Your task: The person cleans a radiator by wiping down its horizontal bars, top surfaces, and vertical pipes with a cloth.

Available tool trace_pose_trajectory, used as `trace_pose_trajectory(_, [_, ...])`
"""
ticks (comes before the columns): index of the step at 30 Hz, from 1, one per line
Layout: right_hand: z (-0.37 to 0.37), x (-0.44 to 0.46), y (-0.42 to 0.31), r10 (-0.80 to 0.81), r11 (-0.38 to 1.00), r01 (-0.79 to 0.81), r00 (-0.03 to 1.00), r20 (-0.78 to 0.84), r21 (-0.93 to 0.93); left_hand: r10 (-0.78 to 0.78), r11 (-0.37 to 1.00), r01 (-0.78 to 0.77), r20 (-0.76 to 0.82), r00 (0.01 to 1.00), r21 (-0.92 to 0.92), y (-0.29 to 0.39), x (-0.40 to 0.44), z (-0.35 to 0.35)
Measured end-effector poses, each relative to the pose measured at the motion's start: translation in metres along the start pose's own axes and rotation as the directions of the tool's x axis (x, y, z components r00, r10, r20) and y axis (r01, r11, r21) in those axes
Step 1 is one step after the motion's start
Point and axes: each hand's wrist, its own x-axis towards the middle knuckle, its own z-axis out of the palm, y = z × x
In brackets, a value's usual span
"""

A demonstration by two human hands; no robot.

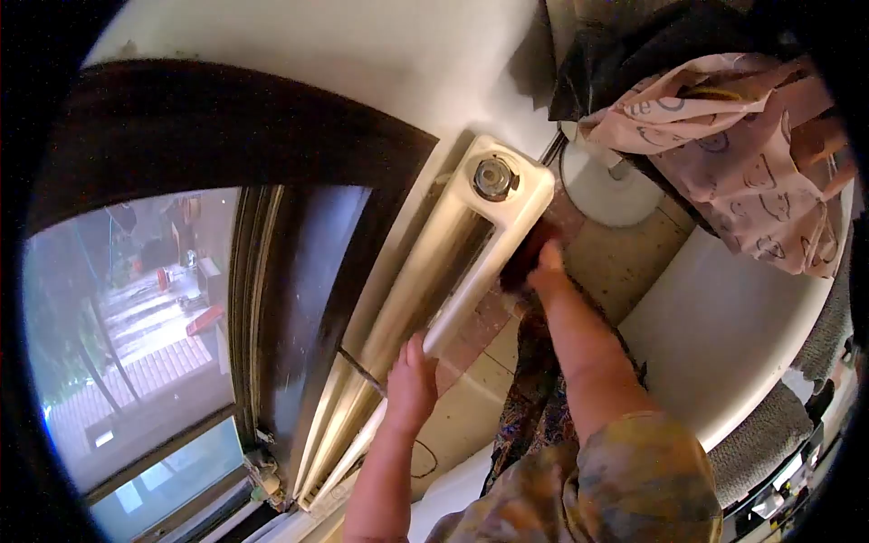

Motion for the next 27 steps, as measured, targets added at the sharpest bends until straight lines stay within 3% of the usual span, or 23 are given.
trace_pose_trajectory(1, [0.006,0.002,-0.017,0.010,1.000,-0.010,0.998,0.065,-0.001,-0.003,1.000,0.003,0.000,1.000,-0.003,0.000,-0.001,0.000])
trace_pose_trajectory(3, [0.034,-0.024,-0.050,-0.126,0.989,0.117,0.985,-0.115,-0.087,0.032,0.999,-0.032,-0.032,0.999,-0.001,-0.002,-0.001,0.000])
trace_pose_trajectory(5, [0.030,-0.002,-0.057,-0.144,0.980,0.124,0.983,-0.117,-0.157,0.063,0.998,-0.062,-0.048,0.997,0.010,-0.009,0.000,0.005])
trace_pose_trajectory(7, [0.013,0.029,-0.047,-0.283,0.844,0.190,0.952,-0.115,-0.502,0.099,0.995,-0.099,-0.064,0.993,0.018,-0.011,0.000,0.006])
trace_pose_trajectory(8, [0.001,0.046,-0.037,-0.369,0.676,0.191,0.924,-0.102,-0.712,0.078,0.997,-0.077,-0.059,0.995,0.017,-0.010,0.000,0.006])
trace_pose_trajectory(9, [-0.015,0.062,-0.021,-0.441,0.349,0.129,0.896,-0.042,-0.928,0.060,0.998,-0.059,-0.060,0.996,0.015,-0.008,0.001,0.007])
trace_pose_trajectory(10, [-0.032,0.075,-0.002,-0.492,-0.046,0.014,0.870,0.035,-0.999,0.064,0.998,-0.063,-0.063,0.996,0.011,-0.007,0.001,0.007])
trace_pose_trajectory(11, [-0.055,0.092,0.027,-0.506,-0.386,-0.107,0.855,0.113,-0.916,0.041,0.999,-0.040,-0.045,0.998,0.026,-0.008,0.000,0.007])
trace_pose_trajectory(12, [-0.052,0.072,0.047,-0.506,-0.099,-0.047,0.863,0.010,-0.994,0.018,0.999,-0.017,-0.028,0.999,0.042,-0.008,0.000,0.007])
trace_pose_trajectory(13, [-0.049,0.053,0.067,-0.478,0.229,0.006,0.872,-0.108,-0.973,0.020,0.999,-0.019,-0.031,0.999,0.043,-0.010,0.001,0.009])
trace_pose_trajectory(14, [-0.049,0.039,0.088,-0.429,0.469,0.036,0.883,-0.192,-0.882,0.080,0.997,-0.079,-0.060,0.995,0.021,-0.014,0.003,0.011])
trace_pose_trajectory(16, [-0.053,0.018,0.122,-0.318,0.698,0.058,0.918,-0.237,-0.713,0.134,0.991,-0.133,-0.085,0.987,0.016,-0.014,-0.001,0.007])
trace_pose_trajectory(18, [-0.054,0.006,0.137,-0.255,0.783,0.061,0.939,-0.231,-0.618,0.113,0.994,-0.114,-0.044,0.993,-0.001,-0.006,0.000,0.003])
trace_pose_trajectory(21, [-0.050,0.011,0.121,-0.293,0.717,0.105,0.942,-0.162,-0.690,0.061,0.997,-0.061,-0.008,0.998,-0.041,-0.009,0.001,0.004])
trace_pose_trajectory(23, [-0.050,0.025,0.091,-0.369,0.434,0.187,0.929,0.016,-0.881,0.047,0.999,-0.047,-0.005,0.999,-0.009,-0.006,0.000,0.003])
trace_pose_trajectory(24, [-0.051,0.031,0.068,-0.383,0.190,0.273,0.905,0.185,-0.943,0.033,0.999,-0.033,-0.006,0.999,0.019,-0.005,0.001,0.002])
trace_pose_trajectory(26, [-0.051,0.040,0.017,-0.393,-0.104,0.513,0.766,0.509,-0.852,0.007,1.000,-0.007,0.016,1.000,-0.008,-0.002,0.002,0.000])
trace_pose_trajectory(27, [-0.047,0.048,0.000,-0.520,-0.061,0.785,0.502,0.691,-0.616,-0.022,0.999,0.023,0.034,0.999,-0.039,-0.001,0.002,0.000])
